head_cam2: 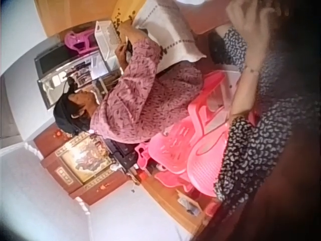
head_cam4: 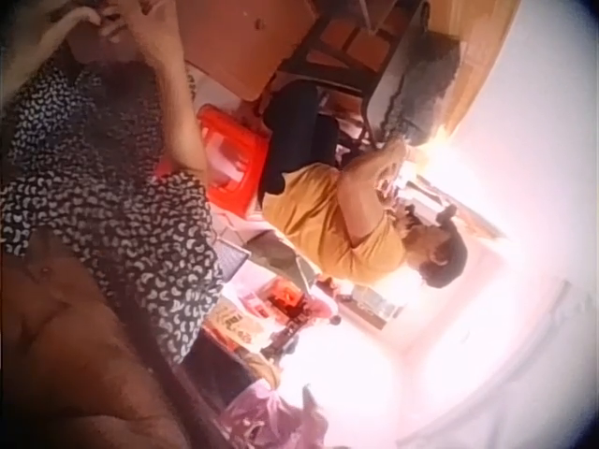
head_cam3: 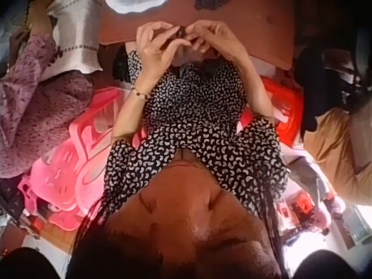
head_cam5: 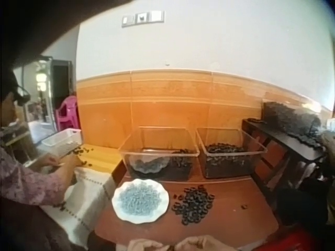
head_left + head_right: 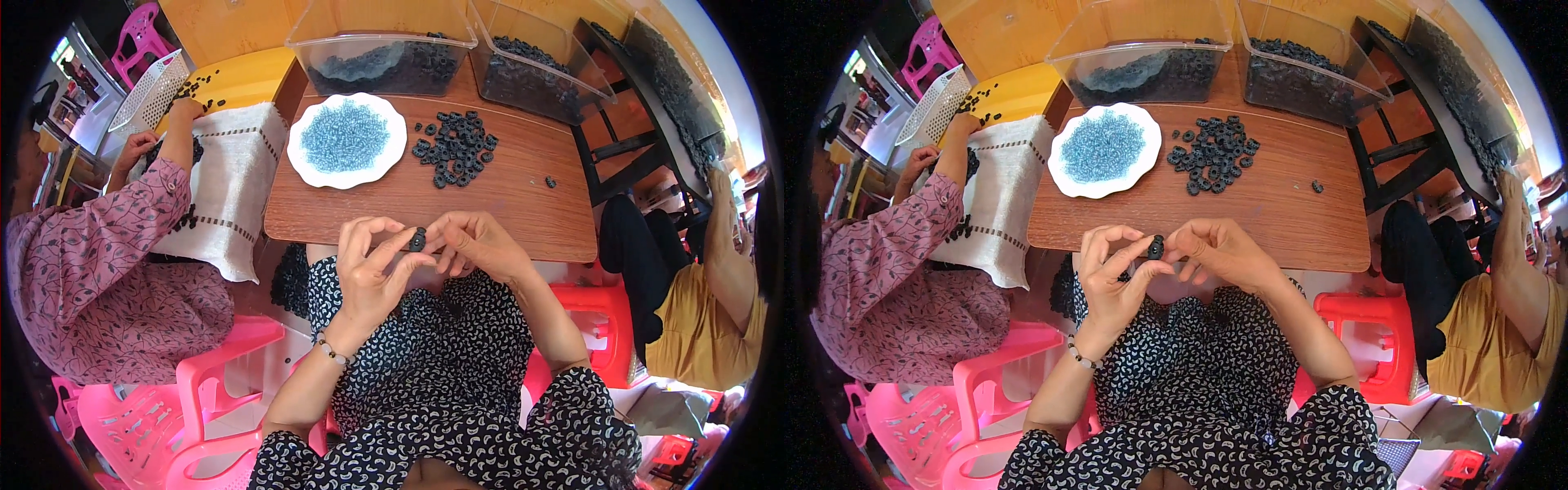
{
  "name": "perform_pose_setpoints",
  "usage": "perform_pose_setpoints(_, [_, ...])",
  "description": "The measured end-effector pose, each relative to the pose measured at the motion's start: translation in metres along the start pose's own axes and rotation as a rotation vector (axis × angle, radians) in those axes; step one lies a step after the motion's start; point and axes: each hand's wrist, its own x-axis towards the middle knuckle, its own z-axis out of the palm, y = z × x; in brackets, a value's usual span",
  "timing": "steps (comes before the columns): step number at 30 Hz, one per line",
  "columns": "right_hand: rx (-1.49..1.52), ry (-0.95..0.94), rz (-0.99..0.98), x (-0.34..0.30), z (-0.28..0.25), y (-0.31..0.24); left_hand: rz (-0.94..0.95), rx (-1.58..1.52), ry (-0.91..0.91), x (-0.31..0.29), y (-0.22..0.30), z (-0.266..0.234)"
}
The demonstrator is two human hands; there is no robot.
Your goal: The person picks up a black plastic component and a small blue bead by hand, inserts the bead into the component, and places the assembled piece onto the table. This process is repeated for several components and beads taken from a white plate.
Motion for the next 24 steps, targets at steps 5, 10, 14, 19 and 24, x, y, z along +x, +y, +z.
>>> perform_pose_setpoints(5, [-0.088, 0.110, -0.044, 0.001, 0.016, -0.001, 0.039, 0.052, -0.035, -0.003, -0.002, 0.000])
perform_pose_setpoints(10, [-0.154, 0.078, -0.173, 0.008, 0.010, -0.002, 0.040, 0.024, -0.034, 0.002, 0.004, 0.002])
perform_pose_setpoints(14, [-0.317, 0.209, -0.283, 0.016, -0.013, -0.031, -0.061, -0.064, -0.007, -0.003, -0.002, 0.004])
perform_pose_setpoints(19, [-0.882, 0.734, -0.613, 0.054, -0.106, -0.115, -0.100, -0.062, 0.001, -0.006, -0.002, 0.005])
perform_pose_setpoints(24, [-1.116, 1.204, -0.395, 0.093, -0.211, -0.174, -0.077, -0.085, -0.006, -0.011, -0.003, 0.013])
